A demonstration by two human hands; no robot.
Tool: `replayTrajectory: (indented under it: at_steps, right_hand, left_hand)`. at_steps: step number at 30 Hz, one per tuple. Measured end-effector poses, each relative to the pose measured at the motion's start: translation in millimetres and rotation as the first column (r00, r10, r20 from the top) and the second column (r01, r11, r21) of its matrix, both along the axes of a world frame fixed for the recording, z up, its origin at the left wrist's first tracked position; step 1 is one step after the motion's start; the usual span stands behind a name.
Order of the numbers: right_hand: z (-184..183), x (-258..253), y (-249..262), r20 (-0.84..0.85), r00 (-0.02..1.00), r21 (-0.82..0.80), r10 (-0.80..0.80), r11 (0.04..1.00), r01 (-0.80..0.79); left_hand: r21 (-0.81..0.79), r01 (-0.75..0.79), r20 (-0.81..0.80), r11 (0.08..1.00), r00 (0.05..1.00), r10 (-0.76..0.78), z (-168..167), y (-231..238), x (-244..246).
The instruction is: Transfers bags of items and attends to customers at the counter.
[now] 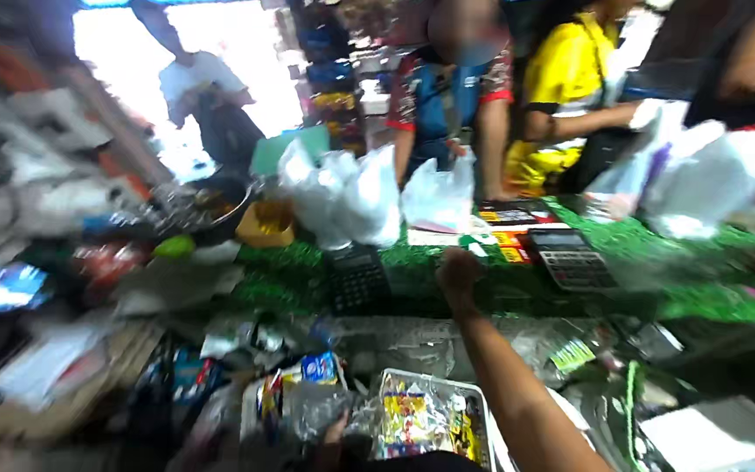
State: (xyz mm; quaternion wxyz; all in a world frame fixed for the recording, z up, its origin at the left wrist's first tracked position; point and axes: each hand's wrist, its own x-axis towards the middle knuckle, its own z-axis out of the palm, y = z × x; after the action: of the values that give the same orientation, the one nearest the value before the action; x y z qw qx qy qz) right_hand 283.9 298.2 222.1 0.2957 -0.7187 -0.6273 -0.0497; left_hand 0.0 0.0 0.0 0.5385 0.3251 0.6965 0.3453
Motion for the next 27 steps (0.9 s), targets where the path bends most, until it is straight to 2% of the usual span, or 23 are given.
replayTrajectory:
  at_steps: [1, 2, 3, 4, 6, 7, 9, 13, 14, 16, 17, 18, 19, 20, 21, 22, 24, 27]
  right_hand:
    - [0, -2, 1, 0.023, 0.999, 0.032, -0.038, 0.999, 0.037]
    - [0, -4, 3, 0.036, 0.995, 0.043, -0.088, 0.995, 0.087]
    - [-1, -6, 6, 0.036, 0.99, 0.022, -0.139, 0.99, 0.138]
    - [-3, -8, 9, 0.039, 0.982, -0.015, -0.184, 0.983, 0.185]
    - [-6, -11, 12, 0.058, 0.97, -0.127, -0.236, 0.962, 0.241]
    - [-7, -12, 12, 0.079, 0.967, -0.156, -0.242, 0.955, 0.252]
    - [-8, -15, 12, 0.099, 0.968, -0.173, -0.231, 0.954, 0.245]
    - [-4, -17, 5, 0.054, 0.984, -0.222, -0.17, 0.959, 0.178]
    - [-5, -17, 5, 0.05, 0.984, -0.219, -0.171, 0.959, 0.178]
    - [-6, -17, 9, 0.038, 0.986, -0.195, -0.164, 0.966, 0.169]
    - [-6, -18, 10, 0.034, 0.987, -0.188, -0.159, 0.969, 0.163]
    - [-6, -17, 11, 0.029, 0.988, -0.183, -0.153, 0.971, 0.156]
    - [-7, -16, 11, 0.027, 0.988, -0.178, -0.152, 0.972, 0.154]
    - [-7, -16, 10, 0.025, 0.988, -0.179, -0.152, 0.972, 0.154]
    - [-6, -16, 11, 0.019, 0.988, -0.176, -0.154, 0.972, 0.155]
    - [-6, -15, 12, 0.009, 0.988, -0.164, -0.154, 0.974, 0.153]
    - [-8, -14, 14, 0.0, 0.989, -0.123, -0.148, 0.982, 0.147]
    - [-4, -17, 8, -0.06, 0.995, -0.057, -0.083, 0.995, 0.079]
  left_hand:
    - [0.079, 0.071, -0.052, 0.994, 0.996, -0.067, -13, -5, -8]
    - [0.234, 0.146, -0.219, 0.961, 0.971, -0.094, -39, -10, -15]
    - [0.403, 0.163, -0.351, 0.9, 0.936, -0.012, -68, -14, -18]
    - [0.247, 0.138, -0.333, 0.959, 0.941, -0.05, -47, -18, -15]
    - [0.017, 0.105, -0.275, 0.994, 0.957, -0.096, 6, -30, -6]
    - [-0.033, 0.153, -0.316, 0.988, 0.936, -0.156, 16, -37, -7]
    - [-0.112, 0.237, -0.398, 0.965, 0.879, -0.262, 6, -47, -14]
    - [-0.087, 0.188, -0.403, 0.978, 0.892, -0.207, -20, -57, -29]
    - [-0.082, 0.146, -0.422, 0.986, 0.891, -0.167, -18, -57, -30]
    - [-0.013, -0.067, -0.435, 0.998, 0.899, 0.055, 5, -53, -27]
    - [0.064, -0.212, -0.372, 0.975, 0.902, 0.22, 30, -47, -26]
    - [0.152, -0.406, -0.232, 0.901, 0.872, 0.432, 60, -39, -23]
    - [0.217, -0.597, -0.071, 0.773, 0.78, 0.622, 89, -29, -22]
    - [0.278, -0.724, 0.081, 0.631, 0.673, 0.735, 109, -18, -25]
    - [0.337, -0.77, 0.187, 0.542, 0.618, 0.763, 125, -9, -33]
    - [0.394, -0.767, 0.249, 0.507, 0.62, 0.744, 139, -2, -42]
    - [0.499, -0.702, 0.284, 0.508, 0.686, 0.67, 164, 10, -65]
    - [0.676, -0.531, 0.238, 0.511, 0.813, 0.531, 192, 31, -105]
